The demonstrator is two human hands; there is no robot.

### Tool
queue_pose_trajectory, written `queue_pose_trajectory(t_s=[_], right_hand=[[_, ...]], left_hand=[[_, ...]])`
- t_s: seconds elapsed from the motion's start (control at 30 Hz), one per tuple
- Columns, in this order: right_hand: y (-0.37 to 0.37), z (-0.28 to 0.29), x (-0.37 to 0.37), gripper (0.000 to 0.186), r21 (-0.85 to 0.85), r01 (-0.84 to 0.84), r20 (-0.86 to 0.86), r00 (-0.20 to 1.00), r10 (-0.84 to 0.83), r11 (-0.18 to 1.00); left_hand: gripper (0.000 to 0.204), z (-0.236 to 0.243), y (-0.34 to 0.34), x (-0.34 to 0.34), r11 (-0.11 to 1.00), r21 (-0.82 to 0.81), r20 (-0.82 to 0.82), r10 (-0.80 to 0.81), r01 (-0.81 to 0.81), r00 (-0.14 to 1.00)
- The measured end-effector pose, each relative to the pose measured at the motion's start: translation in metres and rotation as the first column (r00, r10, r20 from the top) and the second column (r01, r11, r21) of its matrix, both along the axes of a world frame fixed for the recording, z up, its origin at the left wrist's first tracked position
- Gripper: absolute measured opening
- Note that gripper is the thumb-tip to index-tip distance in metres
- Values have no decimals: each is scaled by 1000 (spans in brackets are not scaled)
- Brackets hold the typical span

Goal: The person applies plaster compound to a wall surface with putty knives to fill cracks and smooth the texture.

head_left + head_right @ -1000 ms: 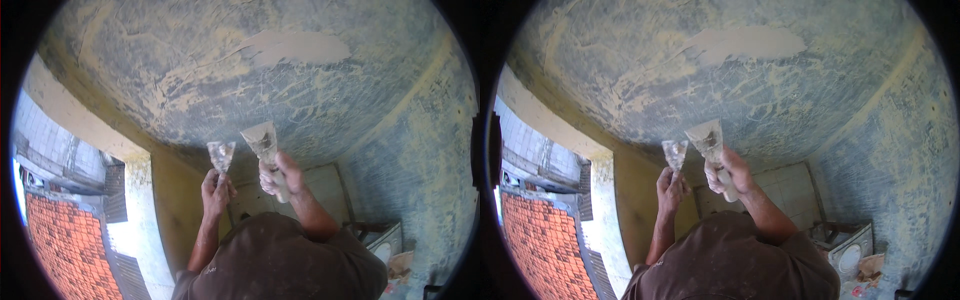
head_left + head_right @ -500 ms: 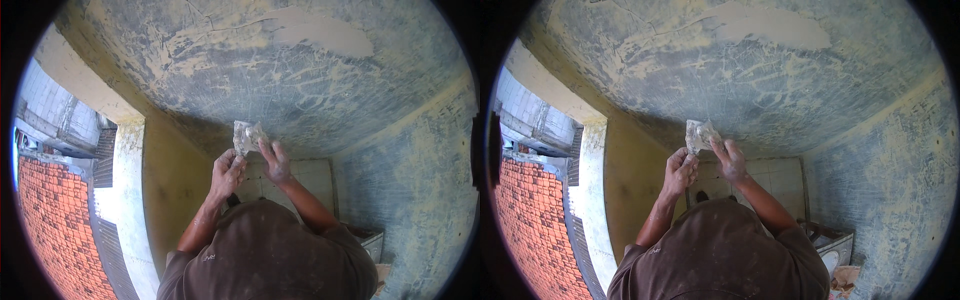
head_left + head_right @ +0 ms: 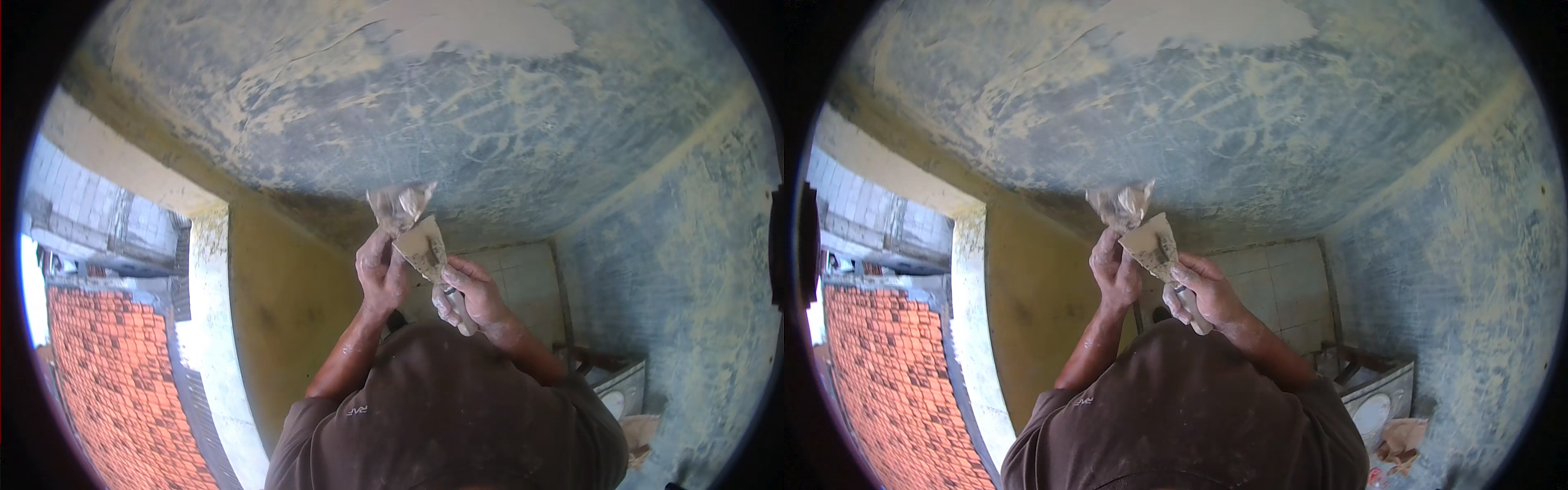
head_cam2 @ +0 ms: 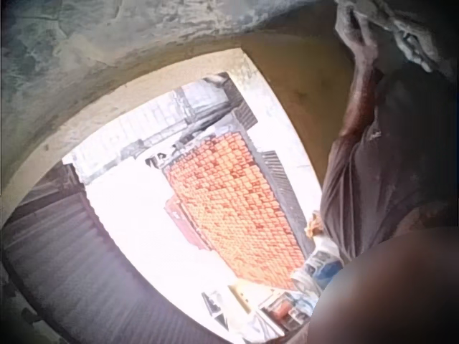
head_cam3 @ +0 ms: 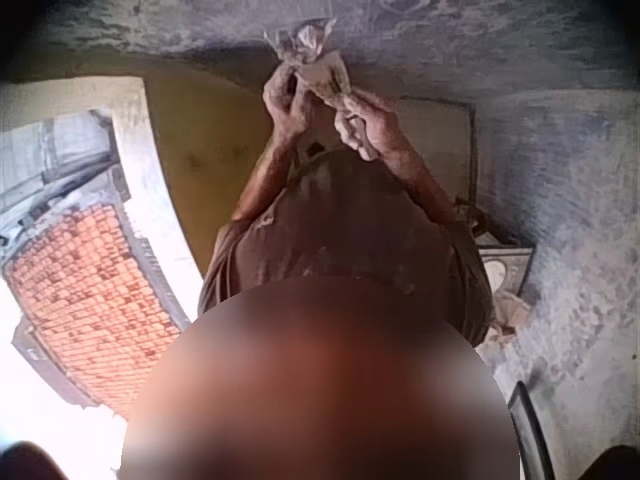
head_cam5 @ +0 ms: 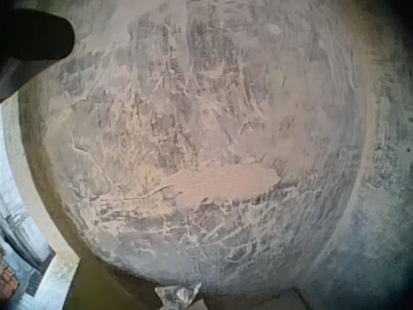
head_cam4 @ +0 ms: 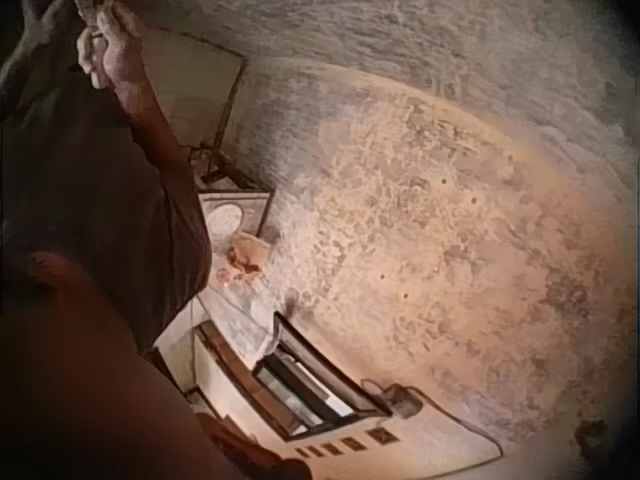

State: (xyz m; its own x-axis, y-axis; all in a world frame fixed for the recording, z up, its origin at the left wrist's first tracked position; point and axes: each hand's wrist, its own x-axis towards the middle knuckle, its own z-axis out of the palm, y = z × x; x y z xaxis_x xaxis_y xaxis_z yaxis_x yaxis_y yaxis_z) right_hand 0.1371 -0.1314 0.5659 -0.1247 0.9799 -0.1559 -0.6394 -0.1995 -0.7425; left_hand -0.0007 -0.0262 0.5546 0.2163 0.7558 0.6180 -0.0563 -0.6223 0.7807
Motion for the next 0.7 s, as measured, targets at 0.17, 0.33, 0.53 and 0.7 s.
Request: queue_pose_trajectory(t_s=[0.17, 0.33, 0.53, 0.7], right_hand=[[-16, 13, 39, 26, -110, -112, -92, 991, 102, 988], [-29, 20, 67, 25, -94, -119, -10, 993, 118, 988], [-39, 38, 104, 27, -14, -22, 195, 981, 25, 1000], [-42, 15, 105, 26, 200, -24, 372, 927, -53, 979]], left_hand=[[15, 4, 33, -9, 866, 433, -259, -147, 251, 955], [23, 10, 53, -24, 813, 488, -406, -110, 317, 907], [26, -20, 45, -46, 834, 436, -594, -17, 339, 804], [9, -31, -9, -23, 974, -212, -304, -138, 74, 943]])
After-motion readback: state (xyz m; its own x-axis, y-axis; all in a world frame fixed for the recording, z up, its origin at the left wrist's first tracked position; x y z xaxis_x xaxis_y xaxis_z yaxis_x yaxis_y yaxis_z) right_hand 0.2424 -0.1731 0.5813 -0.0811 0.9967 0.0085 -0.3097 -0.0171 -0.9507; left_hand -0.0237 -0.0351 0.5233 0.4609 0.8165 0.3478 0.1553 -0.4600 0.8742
